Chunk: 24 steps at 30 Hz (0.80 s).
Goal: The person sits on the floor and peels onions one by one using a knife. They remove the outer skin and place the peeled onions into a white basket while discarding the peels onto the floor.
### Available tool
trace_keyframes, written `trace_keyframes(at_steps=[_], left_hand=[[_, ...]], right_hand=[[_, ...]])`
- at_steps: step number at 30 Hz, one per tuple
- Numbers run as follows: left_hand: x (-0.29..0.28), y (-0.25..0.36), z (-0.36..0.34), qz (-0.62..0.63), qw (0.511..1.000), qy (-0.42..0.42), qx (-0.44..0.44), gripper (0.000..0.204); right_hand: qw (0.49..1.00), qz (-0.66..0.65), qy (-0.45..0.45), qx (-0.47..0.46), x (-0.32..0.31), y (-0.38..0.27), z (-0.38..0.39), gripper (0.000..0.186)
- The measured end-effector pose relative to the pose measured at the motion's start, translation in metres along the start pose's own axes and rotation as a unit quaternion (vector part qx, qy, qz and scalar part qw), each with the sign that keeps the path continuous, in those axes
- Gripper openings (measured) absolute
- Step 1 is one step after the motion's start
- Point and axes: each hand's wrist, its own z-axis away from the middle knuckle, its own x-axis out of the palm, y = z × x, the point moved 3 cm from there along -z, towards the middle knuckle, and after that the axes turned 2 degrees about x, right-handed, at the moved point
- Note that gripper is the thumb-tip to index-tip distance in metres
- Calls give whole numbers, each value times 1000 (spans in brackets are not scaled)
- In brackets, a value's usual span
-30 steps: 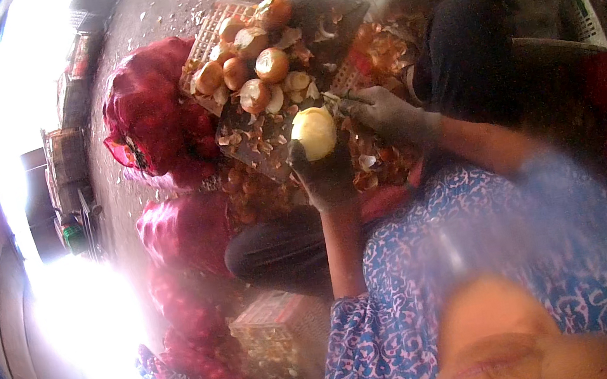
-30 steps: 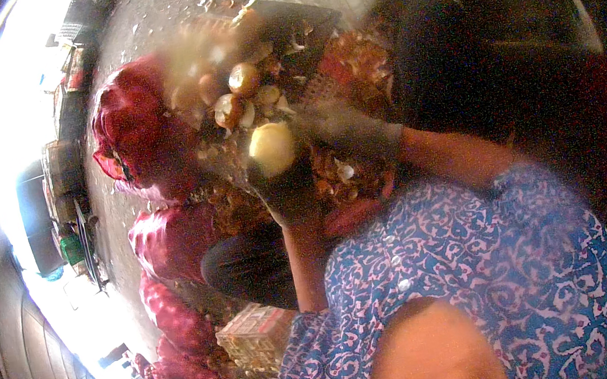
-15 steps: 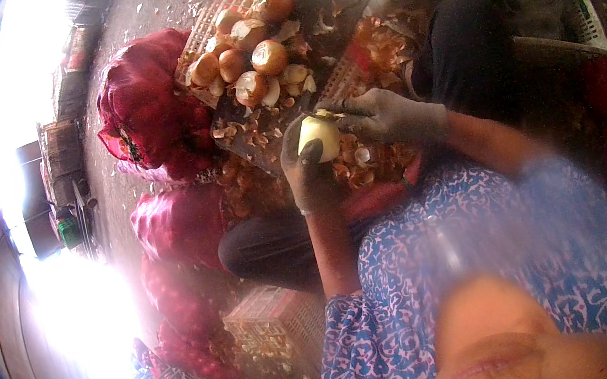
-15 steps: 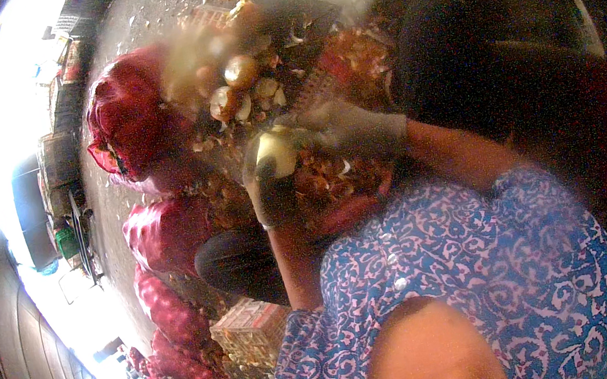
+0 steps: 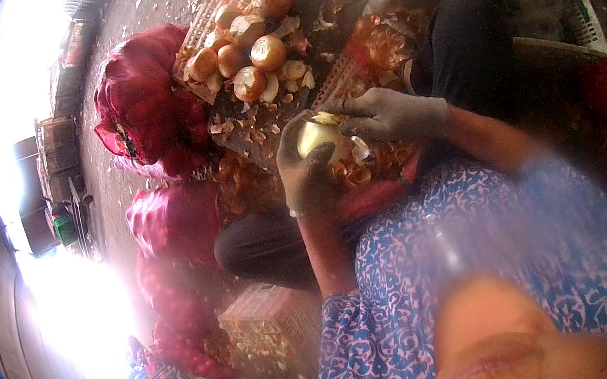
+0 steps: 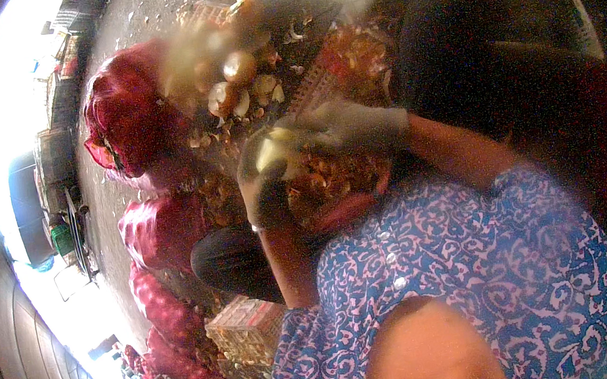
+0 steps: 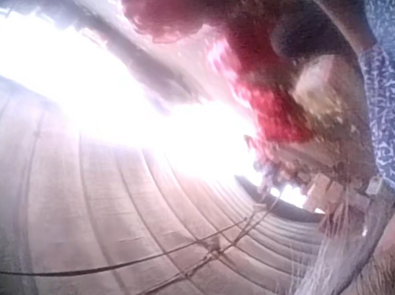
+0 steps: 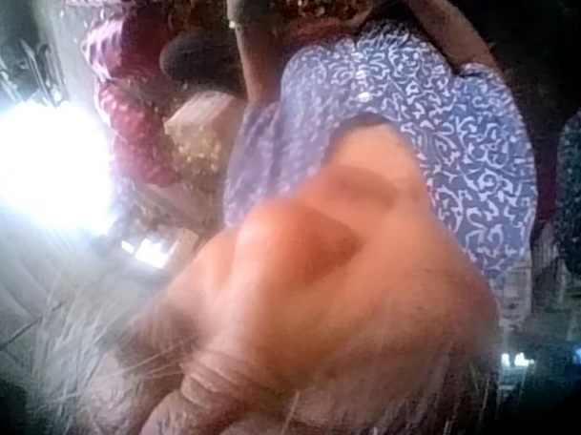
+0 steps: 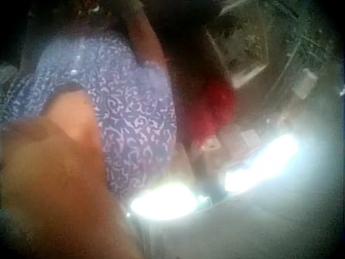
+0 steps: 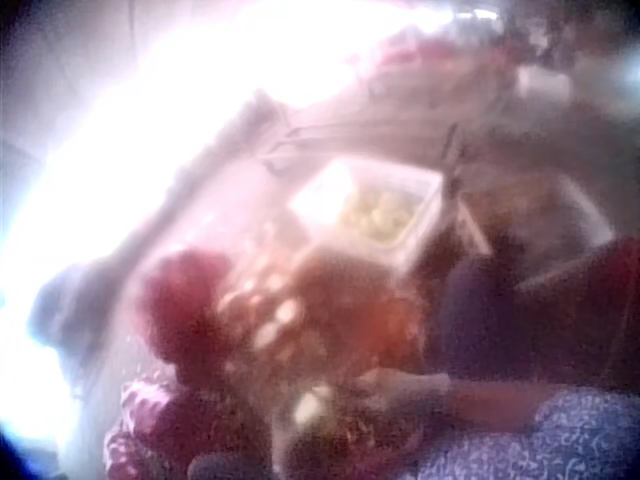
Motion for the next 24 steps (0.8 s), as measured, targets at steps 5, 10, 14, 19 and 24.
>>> trace_keyframes(at_steps=[5, 10, 14, 19, 24], left_hand=[[-3, 0, 1, -30, 999, 9, 22, 68], [2, -10, -4, 114, 993, -27, 22, 65], [0, -20, -8, -5, 997, -43, -58, 53], [-1, -24, -9, -53, 997, 25, -53, 58], [-1, -17, -10, -58, 998, 33, 6, 55]], right_hand=[[999, 12, 29, 17, -2, 5, 0, 44], [998, -19, 62, 1, 1, 10, -1, 44], [993, 108, 52, 18, 3, 18, 1, 42], [994, 73, 84, 10, 4, 17, 1, 40], [990, 65, 99, 79, -9, 13, -1, 40]])
